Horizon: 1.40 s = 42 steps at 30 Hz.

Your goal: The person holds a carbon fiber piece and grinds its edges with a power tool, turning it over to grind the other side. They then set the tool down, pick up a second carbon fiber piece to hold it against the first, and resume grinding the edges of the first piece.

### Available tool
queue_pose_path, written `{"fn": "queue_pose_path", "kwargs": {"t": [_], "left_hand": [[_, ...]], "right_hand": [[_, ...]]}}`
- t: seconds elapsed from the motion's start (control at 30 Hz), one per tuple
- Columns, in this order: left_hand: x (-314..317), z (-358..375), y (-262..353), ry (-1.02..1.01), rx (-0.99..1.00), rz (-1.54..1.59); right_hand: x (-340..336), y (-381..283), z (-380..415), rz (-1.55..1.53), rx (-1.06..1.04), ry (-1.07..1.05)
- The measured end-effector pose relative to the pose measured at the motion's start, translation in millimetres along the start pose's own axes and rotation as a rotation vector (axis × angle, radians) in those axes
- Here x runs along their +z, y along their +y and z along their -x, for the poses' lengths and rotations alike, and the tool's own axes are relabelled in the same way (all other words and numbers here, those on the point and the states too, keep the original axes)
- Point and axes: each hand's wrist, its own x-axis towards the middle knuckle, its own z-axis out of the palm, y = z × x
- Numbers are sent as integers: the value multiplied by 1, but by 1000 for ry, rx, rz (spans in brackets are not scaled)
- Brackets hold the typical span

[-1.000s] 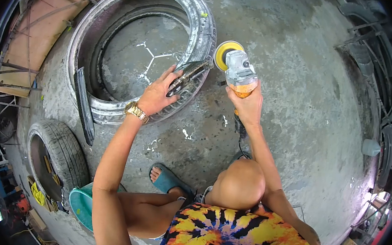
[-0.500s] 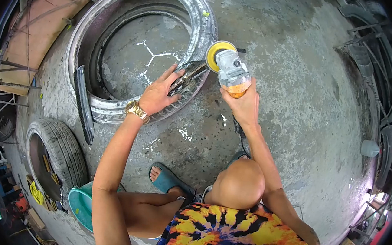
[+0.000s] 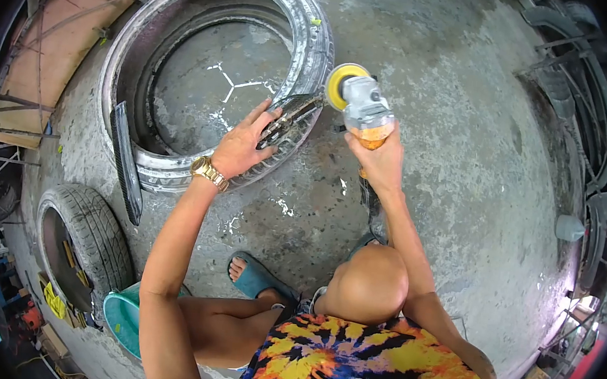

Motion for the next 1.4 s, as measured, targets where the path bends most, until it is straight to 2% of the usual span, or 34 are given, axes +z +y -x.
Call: {"fn": "queue_pose_path", "kwargs": {"t": [0.07,0.4,0.93,1.1,1.17,1.23,1.4], "left_hand": [[-1,1,0,10,6,-13],[0,0,-3,20,36,8],[2,1,-4,34,52,-41],[1,0,-2,19,32,9],[0,0,-1,-2,-5,6],[2,1,-3,43,63,4],[3,0,-6,39,56,-22]], "right_hand": [[-2,10,-5,-80,31,67],[1,3,0,-74,10,-37],[6,-1,0,-67,-10,-8],[-1,-9,-4,-32,65,-60],[1,-8,-3,-33,58,-68],[3,-9,-2,-33,52,-81],[1,-9,-1,-27,-6,-69]]}}
